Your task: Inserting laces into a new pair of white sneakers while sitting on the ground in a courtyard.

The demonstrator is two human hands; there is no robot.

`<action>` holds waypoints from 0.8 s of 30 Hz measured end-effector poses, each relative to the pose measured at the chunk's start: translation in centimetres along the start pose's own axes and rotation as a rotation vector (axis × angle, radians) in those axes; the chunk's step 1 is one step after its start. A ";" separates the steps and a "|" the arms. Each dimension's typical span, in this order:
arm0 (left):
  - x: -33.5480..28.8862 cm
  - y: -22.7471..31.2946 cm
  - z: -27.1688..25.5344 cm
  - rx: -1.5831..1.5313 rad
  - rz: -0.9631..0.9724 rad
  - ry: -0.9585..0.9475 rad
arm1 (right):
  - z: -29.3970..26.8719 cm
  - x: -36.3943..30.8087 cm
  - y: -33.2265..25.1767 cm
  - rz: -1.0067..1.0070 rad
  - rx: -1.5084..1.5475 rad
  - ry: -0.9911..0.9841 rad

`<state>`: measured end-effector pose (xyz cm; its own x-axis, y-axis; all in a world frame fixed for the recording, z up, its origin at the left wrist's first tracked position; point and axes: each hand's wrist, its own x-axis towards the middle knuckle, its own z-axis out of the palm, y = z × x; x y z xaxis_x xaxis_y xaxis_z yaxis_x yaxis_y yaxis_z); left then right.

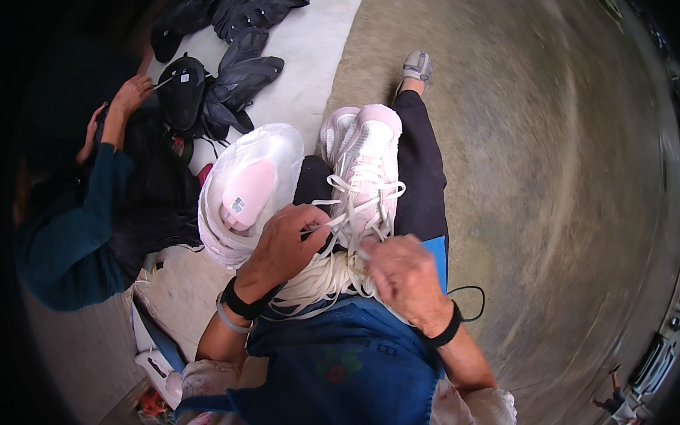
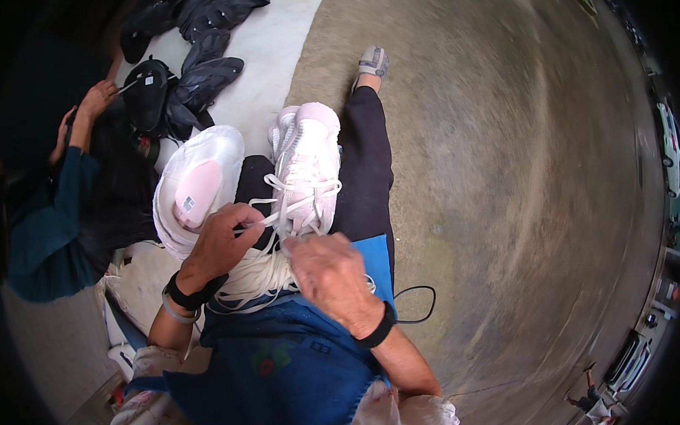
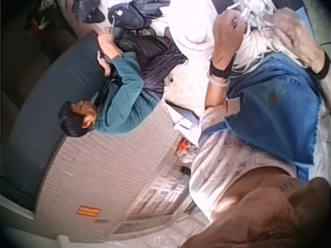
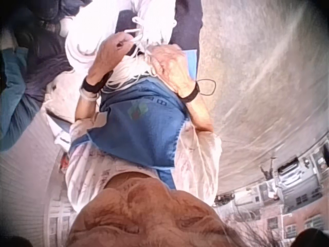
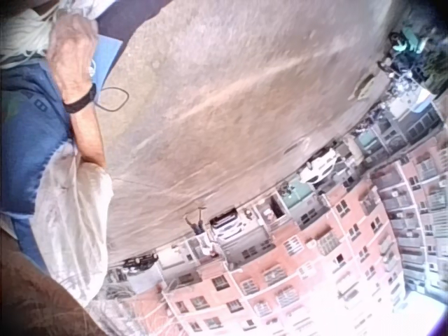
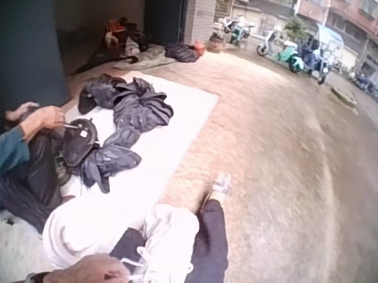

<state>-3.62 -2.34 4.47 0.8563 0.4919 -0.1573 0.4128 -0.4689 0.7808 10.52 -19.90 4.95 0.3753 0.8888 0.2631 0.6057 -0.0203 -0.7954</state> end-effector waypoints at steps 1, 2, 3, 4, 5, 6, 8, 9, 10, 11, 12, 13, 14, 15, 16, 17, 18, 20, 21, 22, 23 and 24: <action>-0.2 -0.1 -0.1 0.002 -0.008 0.009 | -0.6 0.1 0.3 -0.023 -0.081 0.026; -0.3 -0.1 -0.2 0.022 -0.032 0.081 | -1.6 0.7 0.8 0.003 -0.113 0.069; -0.3 0.0 -0.4 0.038 -0.048 0.150 | -2.4 1.2 1.1 0.137 -0.047 0.117; -0.3 0.0 -0.6 0.035 -0.049 0.156 | -2.8 1.3 1.2 0.241 0.092 0.114; -0.2 0.1 -0.9 0.085 0.021 0.193 | -2.9 1.4 1.3 0.346 0.231 0.109; -0.1 0.2 -1.0 0.130 0.098 0.230 | -2.2 1.2 1.4 0.343 0.222 0.108; 0.1 0.1 -1.1 0.074 0.118 0.214 | -0.7 0.5 2.0 0.539 0.612 0.210; 0.1 0.0 -1.4 0.035 0.126 0.198 | -1.2 0.9 2.3 0.533 0.606 0.204; 0.1 0.1 -1.5 0.031 0.127 0.205 | -2.2 1.5 2.8 0.362 0.224 0.143; 0.0 0.3 -1.7 -0.193 0.002 0.088 | -3.2 2.0 3.3 0.186 -0.155 0.083; 0.0 0.6 -1.7 -0.419 -0.116 -0.029 | -4.6 2.6 3.4 0.221 -0.225 0.118; 0.1 0.5 -1.4 -0.428 -0.105 -0.021 | -6.1 2.9 3.2 0.211 -0.239 0.117; 0.3 0.3 -0.9 -0.451 -0.106 -0.033 | -7.6 3.2 2.9 0.215 -0.325 0.012; 0.8 0.2 -0.2 -0.480 -0.095 -0.053 | -8.9 3.3 2.6 0.224 -0.424 -0.085; 1.2 0.2 0.2 -0.444 -0.086 -0.051 | -9.8 2.8 2.0 0.244 -0.215 -0.137; 1.2 0.3 0.4 -0.419 -0.071 -0.046 | -10.0 2.5 1.1 0.242 0.056 -0.189; 1.1 0.1 0.8 -0.405 -0.038 -0.051 | -10.1 2.0 -0.5 0.367 0.297 -0.278; 0.8 -2.0 2.0 -0.554 -0.009 -0.101 | -6.7 -0.2 0.1 0.016 0.170 -0.287; 0.5 -1.2 1.2 -0.635 -0.078 -0.154 | -5.3 0.4 -0.9 0.010 0.283 -0.446; -0.1 -1.3 0.8 -0.671 -0.064 -0.126 | -2.3 0.5 -2.7 0.001 0.202 -0.387; -0.5 -0.3 -0.7 -0.458 -0.003 -0.156 | 1.0 0.7 -2.7 -0.163 0.260 -0.295; -1.6 -2.8 -0.7 -0.313 0.022 -0.098 | 1.6 2.0 -5.1 -0.127 0.465 -0.237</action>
<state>-6.35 -1.33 2.94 0.8961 0.4042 -0.1833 0.2909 -0.2230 0.9304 7.09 -17.29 8.67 0.1177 0.9512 0.2853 0.2416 0.2512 -0.9373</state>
